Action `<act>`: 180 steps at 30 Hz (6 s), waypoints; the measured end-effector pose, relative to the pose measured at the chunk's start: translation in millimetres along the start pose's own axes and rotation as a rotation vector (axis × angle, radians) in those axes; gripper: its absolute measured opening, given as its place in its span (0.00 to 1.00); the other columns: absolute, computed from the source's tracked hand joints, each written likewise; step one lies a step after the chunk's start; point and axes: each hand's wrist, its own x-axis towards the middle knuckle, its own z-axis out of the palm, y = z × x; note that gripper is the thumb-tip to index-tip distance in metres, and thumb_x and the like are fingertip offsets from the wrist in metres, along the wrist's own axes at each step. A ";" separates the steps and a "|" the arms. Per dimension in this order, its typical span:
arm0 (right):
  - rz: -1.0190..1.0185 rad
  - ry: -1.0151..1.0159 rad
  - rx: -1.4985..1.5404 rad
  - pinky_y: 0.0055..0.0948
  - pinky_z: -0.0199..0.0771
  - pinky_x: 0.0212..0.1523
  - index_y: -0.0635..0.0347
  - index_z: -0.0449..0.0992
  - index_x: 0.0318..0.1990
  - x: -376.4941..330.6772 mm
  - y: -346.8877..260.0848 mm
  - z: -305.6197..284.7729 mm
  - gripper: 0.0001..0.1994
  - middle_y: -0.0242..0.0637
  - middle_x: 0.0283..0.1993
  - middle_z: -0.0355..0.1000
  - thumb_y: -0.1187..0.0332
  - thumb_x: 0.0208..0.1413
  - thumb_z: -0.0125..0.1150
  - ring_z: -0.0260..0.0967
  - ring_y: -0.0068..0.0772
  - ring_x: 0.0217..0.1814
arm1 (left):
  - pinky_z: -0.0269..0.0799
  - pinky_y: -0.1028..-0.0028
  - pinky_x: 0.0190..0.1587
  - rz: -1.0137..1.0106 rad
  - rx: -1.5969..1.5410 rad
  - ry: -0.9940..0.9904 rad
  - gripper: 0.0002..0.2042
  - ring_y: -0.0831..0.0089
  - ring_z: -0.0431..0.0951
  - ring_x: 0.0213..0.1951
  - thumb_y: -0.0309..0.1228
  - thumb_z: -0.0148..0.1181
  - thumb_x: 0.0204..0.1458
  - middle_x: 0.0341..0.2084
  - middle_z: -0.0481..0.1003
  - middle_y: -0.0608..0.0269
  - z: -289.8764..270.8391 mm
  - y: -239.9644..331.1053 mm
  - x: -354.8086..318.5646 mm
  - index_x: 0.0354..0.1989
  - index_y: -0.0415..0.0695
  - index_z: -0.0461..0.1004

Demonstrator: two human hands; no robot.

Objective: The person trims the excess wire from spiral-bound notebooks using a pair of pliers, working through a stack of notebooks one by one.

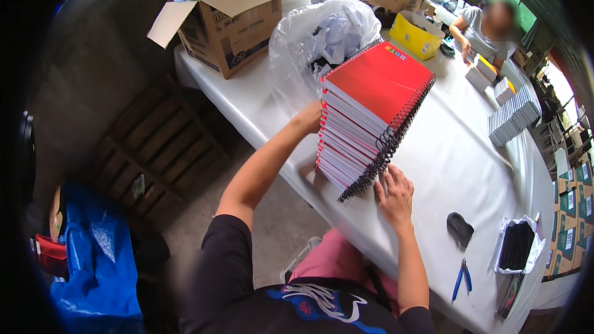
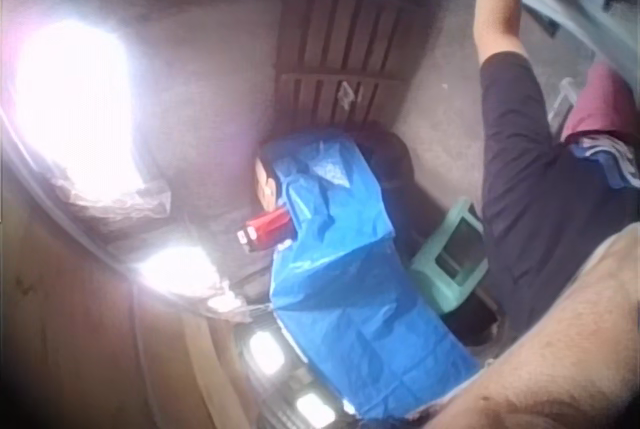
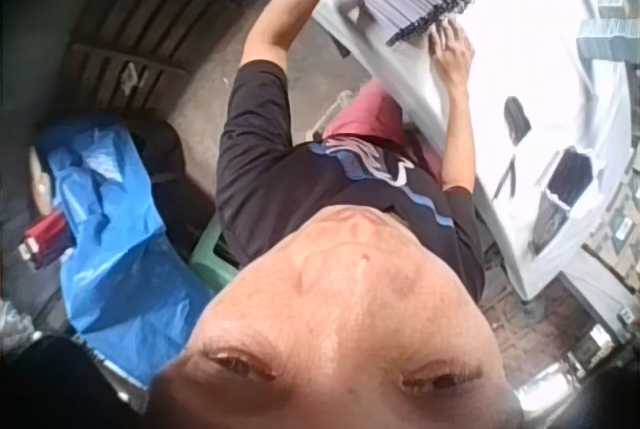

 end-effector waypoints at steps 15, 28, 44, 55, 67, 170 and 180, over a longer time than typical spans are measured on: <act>-0.023 -0.262 0.760 0.29 0.48 0.64 0.65 0.58 0.59 105.8 48.3 4.3 0.34 0.43 0.60 0.60 0.81 0.36 0.42 0.49 0.35 0.67 | 0.51 0.58 0.61 -0.474 -1.051 0.393 0.68 0.53 0.60 0.60 0.65 0.68 0.18 0.58 0.60 0.45 -2.8 114.0 -141.0 0.68 0.45 0.35; -0.189 -0.427 1.073 0.23 0.56 0.61 0.61 0.56 0.62 96.1 21.3 21.5 0.37 0.32 0.55 0.64 0.81 0.41 0.61 0.59 0.24 0.55 | 0.70 0.72 0.45 -0.446 -0.783 0.170 0.32 0.76 0.75 0.38 0.23 0.73 0.27 0.36 0.78 0.64 -18.1 102.3 -113.2 0.49 0.45 0.71; 0.090 -0.199 1.046 0.26 0.63 0.57 0.60 0.66 0.53 13.8 58.4 -15.7 0.35 0.29 0.49 0.70 0.84 0.30 0.68 0.64 0.24 0.52 | 0.75 0.73 0.39 -0.248 -1.121 -0.104 0.24 0.76 0.76 0.36 0.15 0.64 0.34 0.35 0.76 0.62 -3.0 116.6 -70.0 0.46 0.37 0.70; 0.125 0.119 0.696 0.30 0.71 0.51 0.58 0.69 0.49 -14.2 71.7 -11.5 0.30 0.35 0.45 0.74 0.80 0.32 0.70 0.71 0.30 0.46 | 0.70 0.71 0.47 -0.058 -0.910 -0.259 0.21 0.75 0.72 0.42 0.18 0.65 0.38 0.38 0.75 0.64 9.4 108.6 -29.2 0.45 0.38 0.71; 0.587 0.225 -0.100 0.53 0.43 0.63 0.50 0.54 0.65 -161.7 126.2 -124.8 0.44 0.41 0.65 0.54 0.51 0.39 0.67 0.48 0.41 0.68 | 0.74 0.70 0.41 -0.459 -0.838 -0.002 0.49 0.69 0.73 0.39 0.37 0.79 0.24 0.41 0.69 0.56 -11.4 165.4 -125.9 0.60 0.40 0.57; 0.166 0.169 0.179 0.47 0.54 0.57 0.53 0.70 0.44 -89.9 -11.2 -24.7 0.23 0.38 0.42 0.67 0.64 0.36 0.67 0.63 0.38 0.51 | 0.62 0.83 0.28 -0.673 -1.921 0.479 0.09 0.78 0.63 0.29 0.35 0.54 0.55 0.26 0.64 0.66 2.1 205.8 -137.1 0.34 0.42 0.67; 0.160 0.187 0.159 0.42 0.59 0.51 0.54 0.71 0.42 -87.8 -13.6 -24.9 0.22 0.38 0.40 0.68 0.63 0.35 0.68 0.65 0.37 0.48 | 0.63 0.80 0.31 -0.691 -0.636 0.205 0.16 0.82 0.64 0.25 0.36 0.63 0.49 0.26 0.74 0.67 6.3 231.1 -105.7 0.42 0.39 0.72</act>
